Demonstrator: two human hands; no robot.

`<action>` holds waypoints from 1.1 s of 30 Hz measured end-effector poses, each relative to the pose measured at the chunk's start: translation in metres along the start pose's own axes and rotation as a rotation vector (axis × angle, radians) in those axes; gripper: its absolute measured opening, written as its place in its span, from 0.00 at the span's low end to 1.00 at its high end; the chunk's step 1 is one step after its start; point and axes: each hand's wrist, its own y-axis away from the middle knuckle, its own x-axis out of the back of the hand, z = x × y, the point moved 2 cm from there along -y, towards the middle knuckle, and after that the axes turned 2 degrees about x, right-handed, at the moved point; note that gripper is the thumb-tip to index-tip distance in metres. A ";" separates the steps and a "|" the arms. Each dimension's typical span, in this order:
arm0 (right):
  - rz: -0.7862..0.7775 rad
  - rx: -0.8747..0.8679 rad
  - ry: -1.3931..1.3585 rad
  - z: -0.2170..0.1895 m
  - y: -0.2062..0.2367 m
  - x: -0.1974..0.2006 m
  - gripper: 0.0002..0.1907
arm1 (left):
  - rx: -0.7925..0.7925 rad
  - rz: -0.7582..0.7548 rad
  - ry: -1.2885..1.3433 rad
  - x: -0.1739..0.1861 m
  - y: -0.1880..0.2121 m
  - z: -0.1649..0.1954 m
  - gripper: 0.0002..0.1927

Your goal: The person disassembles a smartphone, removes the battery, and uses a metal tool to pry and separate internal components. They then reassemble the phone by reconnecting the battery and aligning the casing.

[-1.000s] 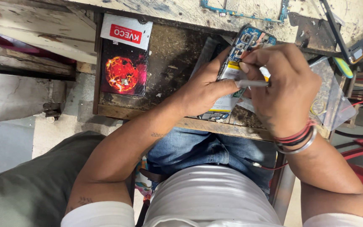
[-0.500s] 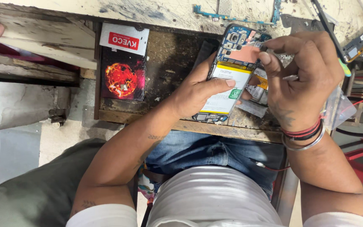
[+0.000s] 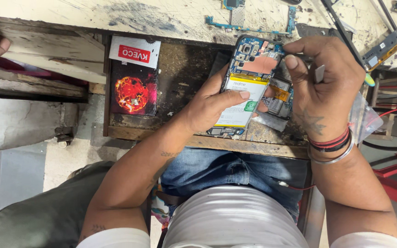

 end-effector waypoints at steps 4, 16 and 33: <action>-0.008 0.027 -0.025 0.001 0.000 0.001 0.03 | 0.014 0.021 -0.033 0.001 0.000 -0.002 0.28; -0.112 -0.073 0.004 0.003 -0.007 0.008 0.14 | -0.030 0.002 -0.329 0.004 -0.001 -0.006 0.32; -0.165 -0.128 0.016 0.016 -0.004 0.014 0.15 | 0.046 0.002 -0.350 -0.007 -0.002 0.002 0.32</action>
